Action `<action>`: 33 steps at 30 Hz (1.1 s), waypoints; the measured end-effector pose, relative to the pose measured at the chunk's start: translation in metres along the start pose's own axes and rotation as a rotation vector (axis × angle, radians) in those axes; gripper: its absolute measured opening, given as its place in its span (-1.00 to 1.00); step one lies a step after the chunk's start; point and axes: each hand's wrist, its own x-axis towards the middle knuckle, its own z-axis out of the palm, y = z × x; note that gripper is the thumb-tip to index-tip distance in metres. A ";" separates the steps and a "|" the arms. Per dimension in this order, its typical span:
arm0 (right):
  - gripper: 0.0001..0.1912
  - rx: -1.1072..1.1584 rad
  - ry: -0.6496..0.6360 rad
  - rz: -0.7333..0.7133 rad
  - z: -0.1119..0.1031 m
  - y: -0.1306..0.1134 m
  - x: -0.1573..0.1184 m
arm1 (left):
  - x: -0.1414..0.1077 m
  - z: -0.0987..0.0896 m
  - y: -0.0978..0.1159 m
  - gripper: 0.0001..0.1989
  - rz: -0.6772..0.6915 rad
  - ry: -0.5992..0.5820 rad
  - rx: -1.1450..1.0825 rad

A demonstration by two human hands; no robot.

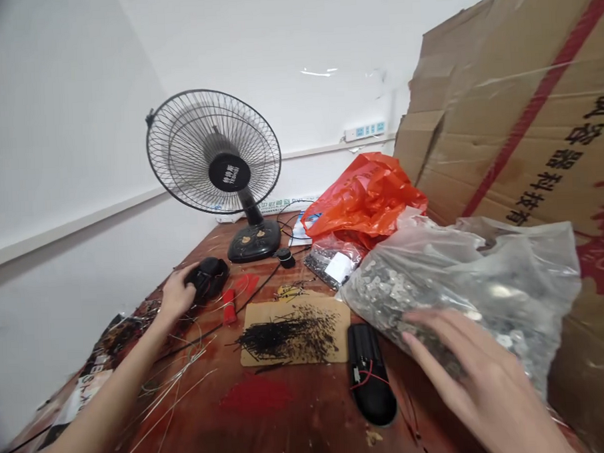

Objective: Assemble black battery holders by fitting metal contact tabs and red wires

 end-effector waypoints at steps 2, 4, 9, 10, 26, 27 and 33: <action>-0.68 -0.087 0.013 0.011 -0.003 0.003 0.011 | -0.003 0.001 0.007 -0.36 0.072 0.004 0.079; -0.71 -0.068 -0.041 0.031 -0.004 -0.002 0.019 | -0.013 0.002 0.021 -0.29 0.125 0.020 0.130; -0.50 -0.145 -0.560 0.074 0.005 -0.037 0.001 | -0.071 0.001 0.089 -0.31 0.412 0.022 0.140; -0.38 -0.185 -0.619 0.072 0.009 -0.042 -0.007 | -0.088 0.000 0.106 -0.36 0.495 -0.025 0.099; -0.82 0.179 -0.412 -0.009 0.025 -0.047 -0.043 | -0.212 0.044 0.201 -0.41 0.676 -0.629 -0.374; -0.82 0.204 -0.415 -0.062 0.024 -0.047 -0.039 | -0.208 0.041 0.202 -0.34 0.724 -0.631 -0.375; -0.77 0.281 -0.456 -0.317 0.023 -0.055 -0.006 | -0.180 0.017 0.200 -0.43 0.771 -0.723 -0.313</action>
